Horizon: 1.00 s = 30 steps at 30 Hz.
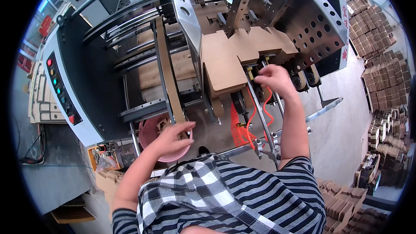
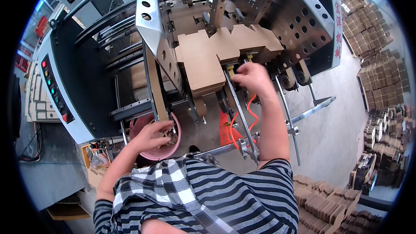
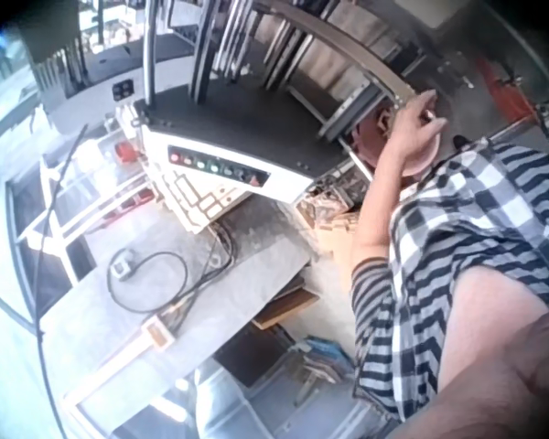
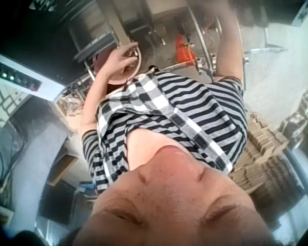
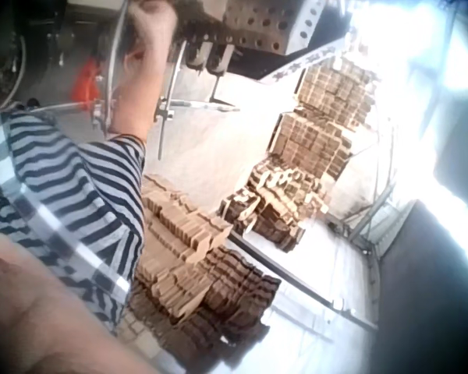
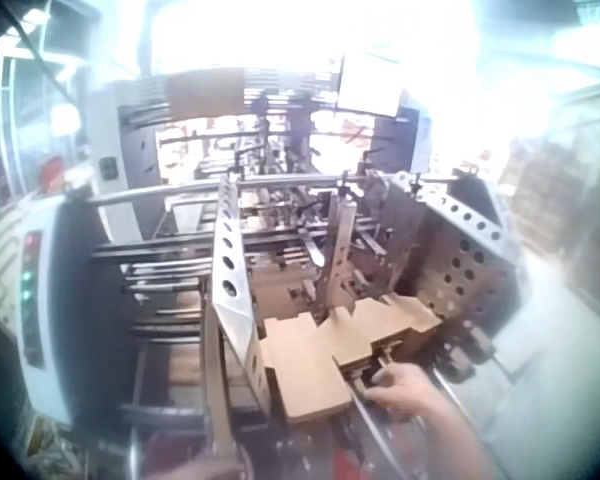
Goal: The person manually feeds flat cardboard pieces into a folding machine in a factory setting. They pick up individual pieces from a stack, insert them into the machine's mechanism, and then retrieve the folded boxes. The person occasionally inspects the cardboard pieces and stacks the finished boxes.
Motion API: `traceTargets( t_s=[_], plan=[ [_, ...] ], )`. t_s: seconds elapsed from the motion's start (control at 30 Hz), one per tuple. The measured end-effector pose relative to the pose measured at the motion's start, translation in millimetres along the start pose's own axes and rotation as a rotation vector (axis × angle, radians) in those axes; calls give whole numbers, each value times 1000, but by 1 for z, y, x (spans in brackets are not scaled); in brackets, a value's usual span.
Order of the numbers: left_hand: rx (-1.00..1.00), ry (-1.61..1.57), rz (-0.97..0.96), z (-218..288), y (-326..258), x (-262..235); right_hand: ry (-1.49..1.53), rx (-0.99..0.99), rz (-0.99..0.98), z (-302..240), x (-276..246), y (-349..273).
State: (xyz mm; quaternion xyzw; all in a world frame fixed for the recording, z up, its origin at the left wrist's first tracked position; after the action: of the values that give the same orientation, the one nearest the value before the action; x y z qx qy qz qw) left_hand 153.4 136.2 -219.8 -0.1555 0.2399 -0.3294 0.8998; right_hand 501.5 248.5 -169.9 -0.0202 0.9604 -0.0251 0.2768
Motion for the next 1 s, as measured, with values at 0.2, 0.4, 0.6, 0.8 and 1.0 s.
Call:
traceTargets(
  t_s=[0.2,0.4,0.6,0.8,1.0],
  plan=[
    [230,305,160,57,63,24,-684,-488,-194,-7,66,9],
    [-1,251,102,35,75,22,-717,-613,-263,-9,69,4],
    [-31,194,239,41,88,16,-572,-632,-4,-8,60,7],
    [-74,196,312,38,98,27,-359,-469,149,16,70,-6],
    [-98,63,379,49,112,33,-474,-299,-118,20,71,16]
  ],
)
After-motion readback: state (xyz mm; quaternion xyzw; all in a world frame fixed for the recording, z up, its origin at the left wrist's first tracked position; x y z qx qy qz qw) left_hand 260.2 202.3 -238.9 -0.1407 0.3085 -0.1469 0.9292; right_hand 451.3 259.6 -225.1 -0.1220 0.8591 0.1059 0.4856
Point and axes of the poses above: each hand's wrist, its own y-axis towards the middle knuckle, its own x-axis out of the palm, z = x × y, the point moved 6 cm from there along y, towards the middle knuckle, and after that the axes turned 15 degrees about -x, right-handed, at the moved point
